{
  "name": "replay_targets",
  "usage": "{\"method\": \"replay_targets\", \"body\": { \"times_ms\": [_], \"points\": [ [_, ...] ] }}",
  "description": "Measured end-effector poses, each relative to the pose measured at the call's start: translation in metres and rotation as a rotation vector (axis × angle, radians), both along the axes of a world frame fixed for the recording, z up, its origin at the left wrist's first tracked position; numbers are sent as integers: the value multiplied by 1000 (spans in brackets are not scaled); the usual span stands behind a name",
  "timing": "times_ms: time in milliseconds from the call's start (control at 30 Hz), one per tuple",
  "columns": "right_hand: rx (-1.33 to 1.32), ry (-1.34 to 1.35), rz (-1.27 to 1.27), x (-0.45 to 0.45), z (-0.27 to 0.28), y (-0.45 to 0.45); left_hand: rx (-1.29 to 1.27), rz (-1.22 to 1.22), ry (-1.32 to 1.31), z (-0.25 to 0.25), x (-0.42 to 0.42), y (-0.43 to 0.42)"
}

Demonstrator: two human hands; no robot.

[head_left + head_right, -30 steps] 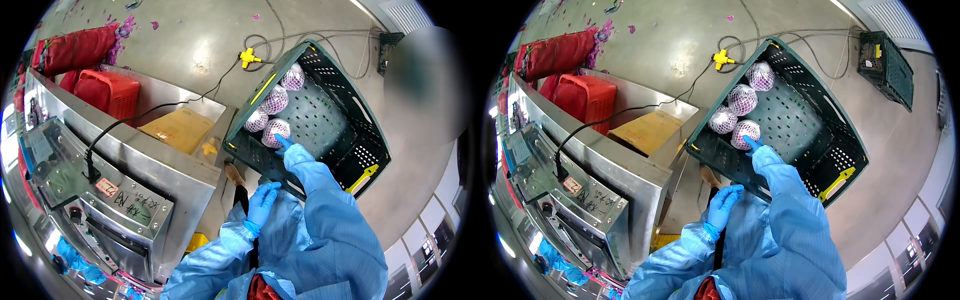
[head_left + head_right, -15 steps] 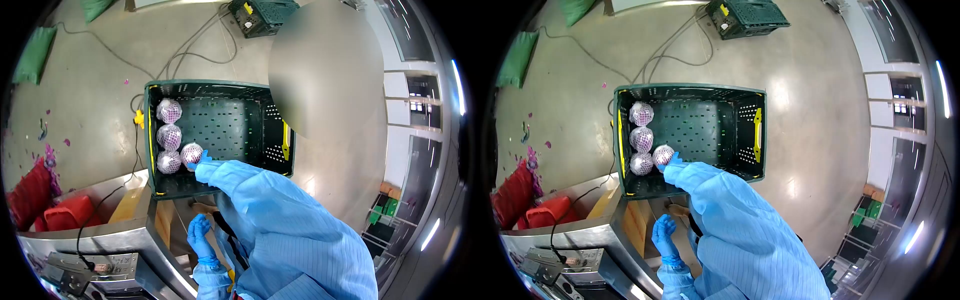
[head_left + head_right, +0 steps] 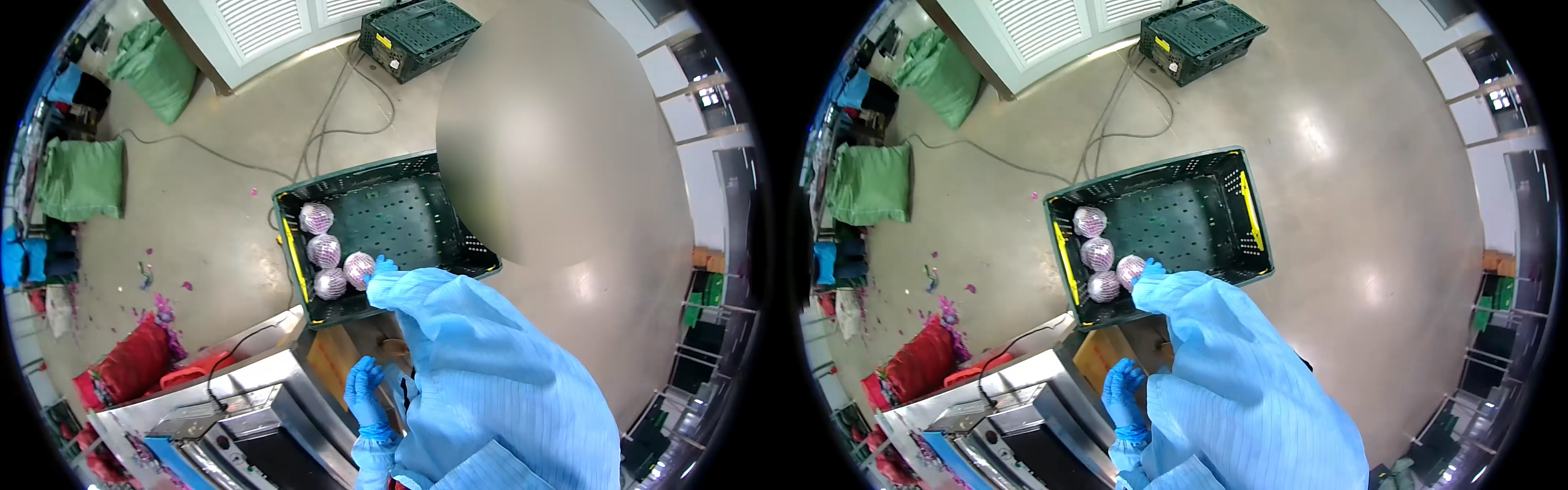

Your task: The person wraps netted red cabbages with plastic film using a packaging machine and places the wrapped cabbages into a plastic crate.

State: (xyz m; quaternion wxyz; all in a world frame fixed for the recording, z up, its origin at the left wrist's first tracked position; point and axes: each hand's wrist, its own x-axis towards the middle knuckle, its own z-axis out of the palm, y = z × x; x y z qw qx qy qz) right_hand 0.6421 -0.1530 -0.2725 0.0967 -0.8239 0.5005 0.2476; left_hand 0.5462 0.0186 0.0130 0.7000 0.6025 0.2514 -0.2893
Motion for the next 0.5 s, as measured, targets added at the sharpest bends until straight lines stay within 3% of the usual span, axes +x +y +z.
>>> {"method": "replay_targets", "body": {
  "times_ms": [500],
  "points": [
    [287, -102, -144, -6, 60, -6, -1, -58, -14, 75, -19, 23]
  ]
}}
